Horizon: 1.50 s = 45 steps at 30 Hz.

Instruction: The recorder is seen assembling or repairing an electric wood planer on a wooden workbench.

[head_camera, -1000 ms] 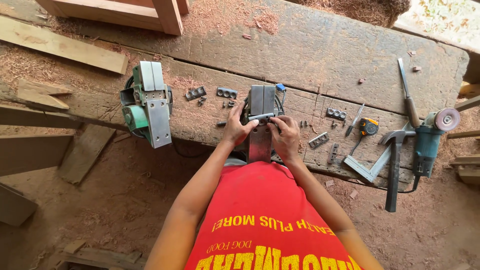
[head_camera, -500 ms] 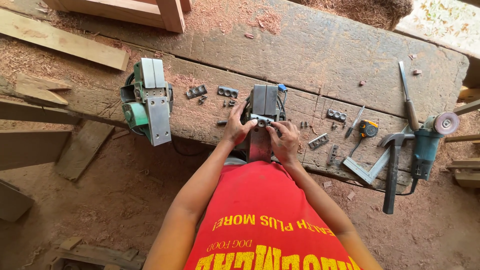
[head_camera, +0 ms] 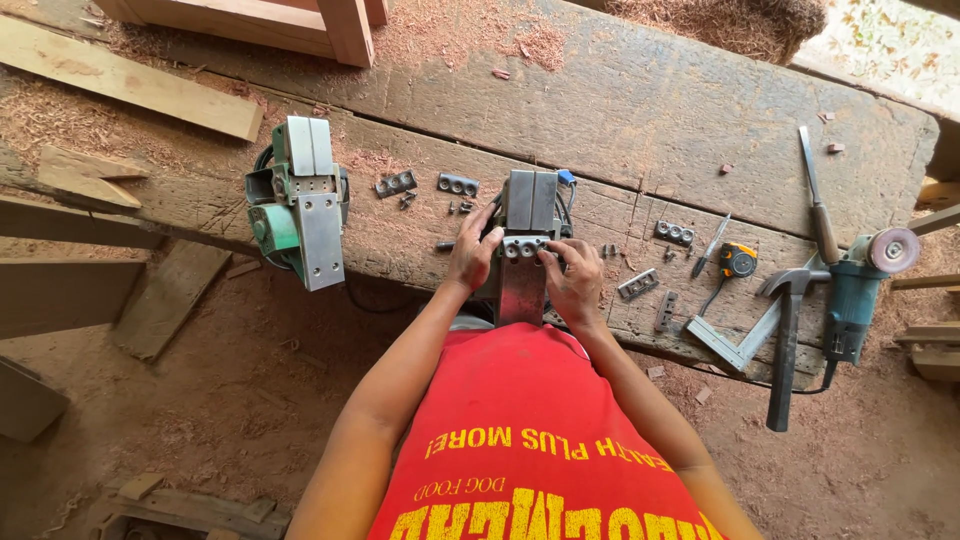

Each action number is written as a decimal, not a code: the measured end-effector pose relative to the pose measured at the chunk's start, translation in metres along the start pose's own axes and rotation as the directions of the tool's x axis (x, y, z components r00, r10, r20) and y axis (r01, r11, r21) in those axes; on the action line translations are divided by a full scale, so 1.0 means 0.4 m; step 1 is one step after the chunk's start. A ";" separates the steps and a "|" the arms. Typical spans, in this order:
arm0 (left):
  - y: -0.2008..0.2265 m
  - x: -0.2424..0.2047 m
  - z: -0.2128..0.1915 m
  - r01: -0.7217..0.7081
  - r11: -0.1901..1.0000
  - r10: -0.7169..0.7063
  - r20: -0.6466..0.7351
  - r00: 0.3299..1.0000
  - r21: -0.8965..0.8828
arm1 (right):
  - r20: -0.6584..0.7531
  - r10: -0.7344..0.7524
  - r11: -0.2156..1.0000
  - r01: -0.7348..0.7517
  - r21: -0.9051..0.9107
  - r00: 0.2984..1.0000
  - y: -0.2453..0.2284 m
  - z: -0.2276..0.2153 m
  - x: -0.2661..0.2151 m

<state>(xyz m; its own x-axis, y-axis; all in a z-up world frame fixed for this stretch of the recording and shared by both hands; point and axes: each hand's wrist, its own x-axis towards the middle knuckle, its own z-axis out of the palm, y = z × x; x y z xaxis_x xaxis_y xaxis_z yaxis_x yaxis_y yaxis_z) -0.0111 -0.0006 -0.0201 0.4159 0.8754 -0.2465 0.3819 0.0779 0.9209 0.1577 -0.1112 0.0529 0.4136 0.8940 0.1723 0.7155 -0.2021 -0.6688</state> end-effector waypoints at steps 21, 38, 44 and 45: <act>0.183 -0.075 -0.053 -0.610 0.658 0.709 -0.091 0.699 0.442 | -0.082 0.016 0.930 0.016 0.368 0.997 -0.004 -0.012 0.000; 0.120 -0.059 -0.022 -0.509 0.805 0.573 -0.179 0.800 0.305 | 0.392 0.270 0.717 -0.455 0.528 0.880 0.043 -0.004 0.071; 0.145 -0.063 -0.033 -0.561 0.750 0.630 -0.116 0.768 0.351 | 0.473 0.147 0.845 -0.359 0.397 0.869 0.028 -0.003 0.115; 0.145 -0.061 -0.032 -0.563 0.749 0.631 -0.115 0.767 0.350 | 0.471 0.148 0.845 -0.359 0.397 0.870 0.015 -0.003 0.119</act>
<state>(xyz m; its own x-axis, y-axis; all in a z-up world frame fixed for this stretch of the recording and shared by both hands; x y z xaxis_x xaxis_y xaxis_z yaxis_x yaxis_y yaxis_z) -0.0098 -0.0114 0.0431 0.4652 0.7757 0.4264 0.3409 -0.6016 0.7224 0.1824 -0.0704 0.0579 0.2004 0.9359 -0.2898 0.2320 -0.3327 -0.9141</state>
